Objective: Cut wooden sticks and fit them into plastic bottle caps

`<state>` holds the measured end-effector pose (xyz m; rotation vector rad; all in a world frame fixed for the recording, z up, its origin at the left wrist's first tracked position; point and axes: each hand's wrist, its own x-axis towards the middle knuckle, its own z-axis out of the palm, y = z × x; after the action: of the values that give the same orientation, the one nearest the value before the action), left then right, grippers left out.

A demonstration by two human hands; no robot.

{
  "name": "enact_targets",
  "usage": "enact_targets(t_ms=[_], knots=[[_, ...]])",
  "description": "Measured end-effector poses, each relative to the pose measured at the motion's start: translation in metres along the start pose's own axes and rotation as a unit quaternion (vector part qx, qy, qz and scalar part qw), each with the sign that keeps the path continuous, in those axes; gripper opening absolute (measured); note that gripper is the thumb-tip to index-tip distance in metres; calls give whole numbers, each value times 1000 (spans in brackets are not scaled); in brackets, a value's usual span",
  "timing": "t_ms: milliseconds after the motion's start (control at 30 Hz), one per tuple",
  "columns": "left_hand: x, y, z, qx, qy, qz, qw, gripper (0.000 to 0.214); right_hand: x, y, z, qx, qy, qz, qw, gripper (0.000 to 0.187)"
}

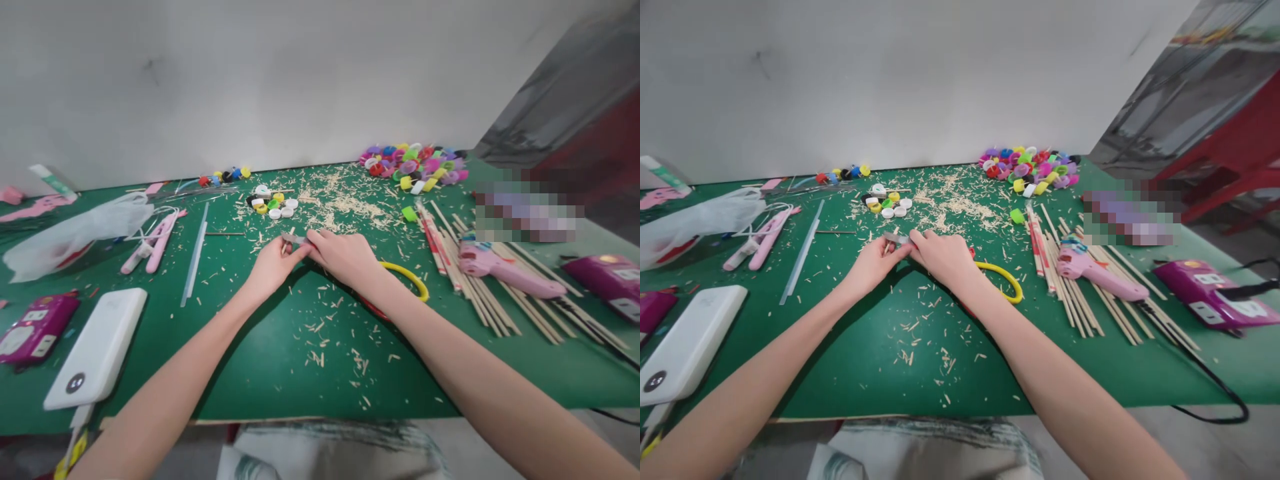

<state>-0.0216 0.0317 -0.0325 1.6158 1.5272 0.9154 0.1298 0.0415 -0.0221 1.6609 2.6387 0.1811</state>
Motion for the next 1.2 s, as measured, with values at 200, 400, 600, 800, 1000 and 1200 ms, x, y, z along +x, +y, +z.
enact_targets(t_ms=[200,400,600,800,1000,1200], knots=[[-3,11,6,60,35,-18,997,39,-1,-12,4,-9,24,105,994,47],[-10,9,14,21,35,-2,999,46,-1,-12,5,6,55,120,991,48],[-7,8,7,-104,-20,-72,992,40,-3,-8,-2,38,35,45,998,39],[-9,10,5,-124,-55,-60,989,25,-3,-9,-6,28,1,16,999,34],[-3,1,6,-77,-50,-21,996,33,-8,-23,-11,6,-18,76,997,33],[-3,-1,7,-37,-31,-32,998,42,-10,-30,-8,19,-1,105,994,31]])
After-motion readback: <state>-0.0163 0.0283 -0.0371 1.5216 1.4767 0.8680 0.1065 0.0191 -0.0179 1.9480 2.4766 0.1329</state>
